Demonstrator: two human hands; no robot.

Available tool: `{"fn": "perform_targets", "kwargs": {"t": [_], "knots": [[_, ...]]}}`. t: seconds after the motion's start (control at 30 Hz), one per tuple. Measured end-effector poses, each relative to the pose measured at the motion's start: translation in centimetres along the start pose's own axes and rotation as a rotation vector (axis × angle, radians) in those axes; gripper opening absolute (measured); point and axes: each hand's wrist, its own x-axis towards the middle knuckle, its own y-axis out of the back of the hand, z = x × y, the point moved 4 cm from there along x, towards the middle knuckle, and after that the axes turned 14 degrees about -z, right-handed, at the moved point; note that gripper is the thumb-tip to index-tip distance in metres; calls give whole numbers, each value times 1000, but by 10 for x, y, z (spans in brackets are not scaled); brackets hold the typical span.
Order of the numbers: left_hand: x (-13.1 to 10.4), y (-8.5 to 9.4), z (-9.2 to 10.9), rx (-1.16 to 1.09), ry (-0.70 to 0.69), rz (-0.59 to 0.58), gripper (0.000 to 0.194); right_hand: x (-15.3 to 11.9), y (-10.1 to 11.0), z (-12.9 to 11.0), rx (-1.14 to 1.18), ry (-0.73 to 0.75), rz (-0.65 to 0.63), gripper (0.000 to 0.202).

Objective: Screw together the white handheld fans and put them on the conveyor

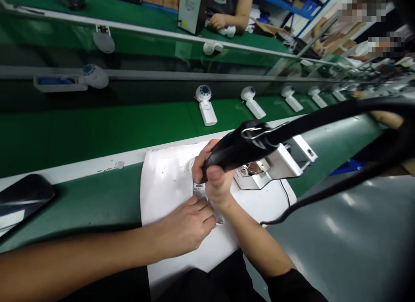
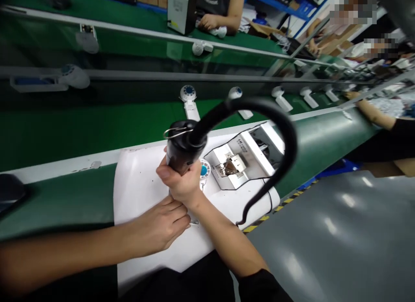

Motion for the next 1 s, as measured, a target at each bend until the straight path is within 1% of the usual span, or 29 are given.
{"fn": "perform_targets", "kwargs": {"t": [0.07, 0.13, 0.17, 0.2, 0.27, 0.33, 0.37, 0.43, 0.5, 0.57, 0.7, 0.8, 0.87, 0.93, 1.0], "knots": [[-1, 0, -1, 0, 0, 0, 19, 1, 0, -7, 11, 19, -53, 59], [-2, 2, -2, 11, -2, 2, 19, 1, 6, -31, -15, 126, -80, 65], [-2, 4, -1, 16, -3, 10, 18, 0, 13, -48, -55, 215, -50, 64], [-2, 6, -1, 19, -4, 15, 17, -1, 22, -66, -114, 309, 7, 62], [-1, 8, 1, 14, -8, 13, 17, -5, 45, -101, -275, 481, 188, 46], [-1, 10, 2, 7, -11, 9, 19, -5, 66, -121, -411, 536, 329, 42], [-1, 10, 2, 8, -10, 9, 20, -4, 74, -125, -451, 531, 378, 42], [-1, 10, 2, 9, -4, 18, 22, -3, 86, -124, -465, 473, 435, 43], [-1, 9, 1, 10, -6, 25, 23, -4, 89, -118, -421, 408, 447, 45], [0, 9, 1, 8, -11, 29, 23, -6, 79, -112, -354, 346, 383, 48], [1, 12, 2, -6, -6, 31, 21, -5, 41, -97, -215, 239, 169, 52], [3, 14, 2, 10, 6, 36, 21, -2, 21, -79, -133, 235, 107, 52], [3, 14, 2, 32, 4, 32, 22, 0, 16, -67, -110, 246, 83, 50], [3, 12, 3, 45, -3, 27, 22, 2, 17, -58, -118, 247, 76, 50], [3, 11, 3, 49, -5, 28, 21, 2, 20, -51, -121, 214, 79, 49]]}}
